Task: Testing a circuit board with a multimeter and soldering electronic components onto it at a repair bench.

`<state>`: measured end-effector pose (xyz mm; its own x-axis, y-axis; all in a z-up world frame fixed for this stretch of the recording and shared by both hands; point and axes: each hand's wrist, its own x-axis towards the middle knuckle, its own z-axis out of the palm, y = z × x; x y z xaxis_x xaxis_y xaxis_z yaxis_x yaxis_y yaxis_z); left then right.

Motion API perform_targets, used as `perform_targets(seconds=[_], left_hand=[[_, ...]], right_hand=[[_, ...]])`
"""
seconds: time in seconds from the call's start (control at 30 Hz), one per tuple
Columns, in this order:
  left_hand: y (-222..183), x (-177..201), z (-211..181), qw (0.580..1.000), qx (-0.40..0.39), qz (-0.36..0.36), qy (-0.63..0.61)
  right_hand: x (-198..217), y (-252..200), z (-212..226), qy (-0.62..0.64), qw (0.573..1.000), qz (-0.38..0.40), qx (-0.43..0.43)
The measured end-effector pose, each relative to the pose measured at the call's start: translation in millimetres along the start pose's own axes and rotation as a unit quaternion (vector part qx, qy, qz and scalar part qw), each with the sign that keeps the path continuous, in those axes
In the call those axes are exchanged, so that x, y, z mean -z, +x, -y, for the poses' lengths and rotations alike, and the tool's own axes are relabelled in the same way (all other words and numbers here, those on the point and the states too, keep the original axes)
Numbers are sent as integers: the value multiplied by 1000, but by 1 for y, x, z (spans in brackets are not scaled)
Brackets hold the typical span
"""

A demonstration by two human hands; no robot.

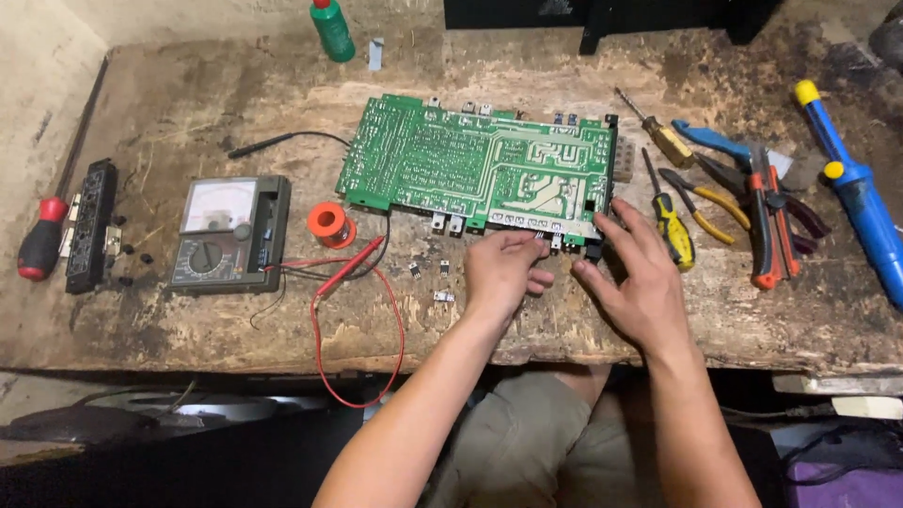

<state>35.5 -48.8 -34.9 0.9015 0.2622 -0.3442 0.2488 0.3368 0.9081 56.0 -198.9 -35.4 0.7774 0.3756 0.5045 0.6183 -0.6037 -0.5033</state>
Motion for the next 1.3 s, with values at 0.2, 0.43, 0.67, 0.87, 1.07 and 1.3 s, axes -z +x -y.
perform_targets(seconds=[0.2, 0.43, 0.67, 0.87, 1.07, 1.3], left_hand=[[0, -4, -5, 1000, 3, 2, 7], [3, -1, -3, 1000, 12, 9, -4], [3, -2, -3, 999, 25, 11, -25], [2, -3, -4, 999, 27, 7, -32], [4, -1, -1, 998, 30, 14, -46], [9, 1, -1, 995, 82, 25, -57]], right_hand=[[-1, 0, -3, -13, 1000, -11, 15], [-3, 0, -4, -17, 1000, -12, 17], [-3, 0, -5, -13, 1000, -8, 13], [-1, 2, 0, -14, 1000, 3, 5], [-3, 2, 0, -22, 1000, 7, -3], [-1, 3, 2, -4, 1000, 9, -13]])
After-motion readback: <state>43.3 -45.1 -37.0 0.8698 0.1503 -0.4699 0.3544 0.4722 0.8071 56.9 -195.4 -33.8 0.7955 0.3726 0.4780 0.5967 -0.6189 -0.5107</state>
